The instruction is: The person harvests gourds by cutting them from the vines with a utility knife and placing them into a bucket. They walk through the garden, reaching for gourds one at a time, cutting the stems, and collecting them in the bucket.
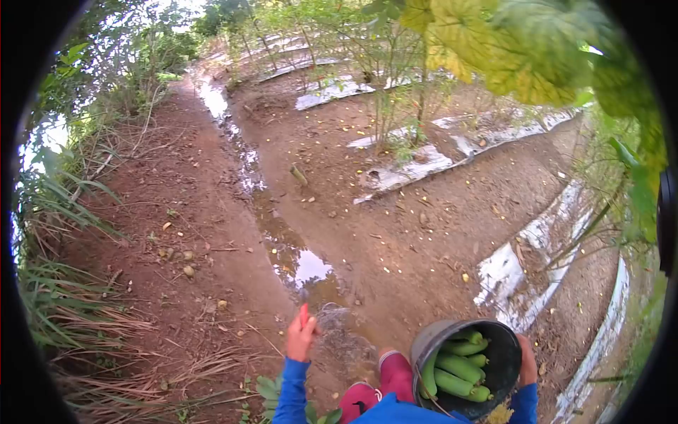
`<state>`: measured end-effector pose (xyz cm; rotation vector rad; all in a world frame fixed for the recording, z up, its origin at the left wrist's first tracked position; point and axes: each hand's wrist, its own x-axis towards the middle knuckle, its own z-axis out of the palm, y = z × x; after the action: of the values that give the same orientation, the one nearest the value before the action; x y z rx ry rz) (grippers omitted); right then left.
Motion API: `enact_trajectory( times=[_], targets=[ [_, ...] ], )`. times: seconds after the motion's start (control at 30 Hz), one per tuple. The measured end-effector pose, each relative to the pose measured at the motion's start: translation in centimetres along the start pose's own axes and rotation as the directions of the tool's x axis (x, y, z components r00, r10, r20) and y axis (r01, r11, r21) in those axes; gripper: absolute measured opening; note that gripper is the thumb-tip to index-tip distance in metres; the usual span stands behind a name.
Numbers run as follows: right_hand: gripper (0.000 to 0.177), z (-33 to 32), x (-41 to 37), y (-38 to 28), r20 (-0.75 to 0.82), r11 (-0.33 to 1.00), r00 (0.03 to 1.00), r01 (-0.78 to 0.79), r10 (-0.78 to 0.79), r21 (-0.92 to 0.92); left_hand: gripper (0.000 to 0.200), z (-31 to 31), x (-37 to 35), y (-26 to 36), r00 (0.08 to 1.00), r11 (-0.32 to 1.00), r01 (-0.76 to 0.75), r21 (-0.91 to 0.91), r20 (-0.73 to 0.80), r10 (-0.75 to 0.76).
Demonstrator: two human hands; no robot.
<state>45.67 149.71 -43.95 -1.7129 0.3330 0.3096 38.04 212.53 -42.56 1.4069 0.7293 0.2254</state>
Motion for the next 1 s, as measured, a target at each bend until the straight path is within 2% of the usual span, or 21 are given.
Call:
enact_trajectory(
  times=[0.03, 0.1, 0.17, 0.3, 0.37, 0.4, 0.43, 0.47, 0.53, 0.63, 0.7, 0.73, 0.8, 0.83, 0.9, 1.0],
  targets=[
    [0.033, 1.0, 0.1, -0.7, -0.029, 1.0, 0.999, 0.016, -0.017, -0.009, 0.018, 1.0, 1.4, 0.5, 0.996, 0.999, -0.04, -0.017, 0.076, 0.041],
    [0.032, 2.7, 0.7, -2.2, -0.082, 0.996, 0.994, 0.061, -0.066, -0.063, 0.018, 3.5, 3.2, 1.7, 0.991, 0.999, 0.022, -0.027, 0.132, -0.019],
    [0.032, 4.5, 1.6, -3.7, -0.12, 0.976, 0.986, 0.094, -0.119, -0.196, 0.017, 6.6, 5.2, 2.4, 0.981, 0.999, 0.05, -0.019, 0.188, -0.045],
    [0.03, 7.8, 4.9, -8.3, -0.189, 0.813, 0.955, 0.081, -0.229, -0.577, 0.017, 10.6, 8.9, -1.0, 0.908, 0.971, 0.239, -0.003, 0.354, -0.222],
    [0.03, 8.5, 8.2, -9.4, -0.231, 0.75, 0.944, 0.024, -0.234, -0.661, 0.018, 12.3, 11.9, -2.9, 0.86, 0.953, 0.299, 0.05, 0.419, -0.292],
    [0.028, 7.2, 9.3, -7.3, -0.28, 0.89, 0.959, -0.088, -0.046, -0.448, 0.018, 12.8, 12.7, -3.5, 0.837, 0.931, 0.36, 0.053, 0.422, -0.348],
    [0.028, 6.8, 10.8, -6.9, -0.301, 0.934, 0.952, -0.157, 0.057, -0.32, 0.019, 13.6, 14.2, -3.6, 0.814, 0.908, 0.416, 0.051, 0.425, -0.397],
    [0.028, 6.6, 12.3, -6.8, -0.318, 0.956, 0.935, -0.226, 0.159, -0.187, 0.019, 14.4, 15.9, -3.4, 0.784, 0.877, 0.466, 0.114, 0.406, -0.469],
    [0.027, 6.2, 15.6, -7.1, -0.193, 0.927, 0.909, -0.348, 0.37, 0.138, 0.021, 16.8, 20.1, -2.8, 0.755, 0.849, 0.488, 0.2, 0.392, -0.526],
    [0.024, 4.6, 19.1, -7.4, -0.134, 0.888, 0.882, -0.432, 0.452, 0.157, 0.024, 19.4, 25.4, -0.4, 0.734, 0.807, 0.512, 0.296, 0.337, -0.589],
    [0.024, 6.0, 21.2, -9.9, -0.172, 0.88, 0.87, -0.425, 0.462, 0.212, 0.024, 20.8, 28.7, 2.0, 0.725, 0.764, 0.552, 0.334, 0.259, -0.638],
    [0.023, 6.6, 22.2, -11.3, -0.166, 0.889, 0.882, -0.404, 0.442, 0.217, 0.024, 21.8, 30.1, 2.8, 0.71, 0.757, 0.555, 0.344, 0.279, -0.647],
    [0.022, 7.6, 24.3, -13.2, -0.184, 0.89, 0.877, -0.409, 0.445, 0.204, 0.019, 23.8, 33.1, 4.6, 0.746, 0.742, 0.554, 0.378, 0.17, -0.644],
    [0.022, 7.9, 25.4, -13.2, -0.217, 0.889, 0.864, -0.422, 0.454, 0.179, 0.02, 24.4, 34.6, 5.0, 0.753, 0.745, 0.543, 0.388, 0.168, -0.636],
    [0.024, 8.5, 26.9, -13.0, -0.179, 0.887, 0.869, -0.446, 0.461, 0.119, 0.02, 25.3, 37.3, 5.6, 0.754, 0.748, 0.536, 0.392, 0.177, -0.633],
    [0.027, 10.4, 28.6, -13.3, -0.179, 0.878, 0.863, -0.444, 0.472, 0.177, 0.017, 27.4, 41.5, 6.6, 0.723, 0.722, 0.548, 0.423, 0.194, -0.663]
  ],
)
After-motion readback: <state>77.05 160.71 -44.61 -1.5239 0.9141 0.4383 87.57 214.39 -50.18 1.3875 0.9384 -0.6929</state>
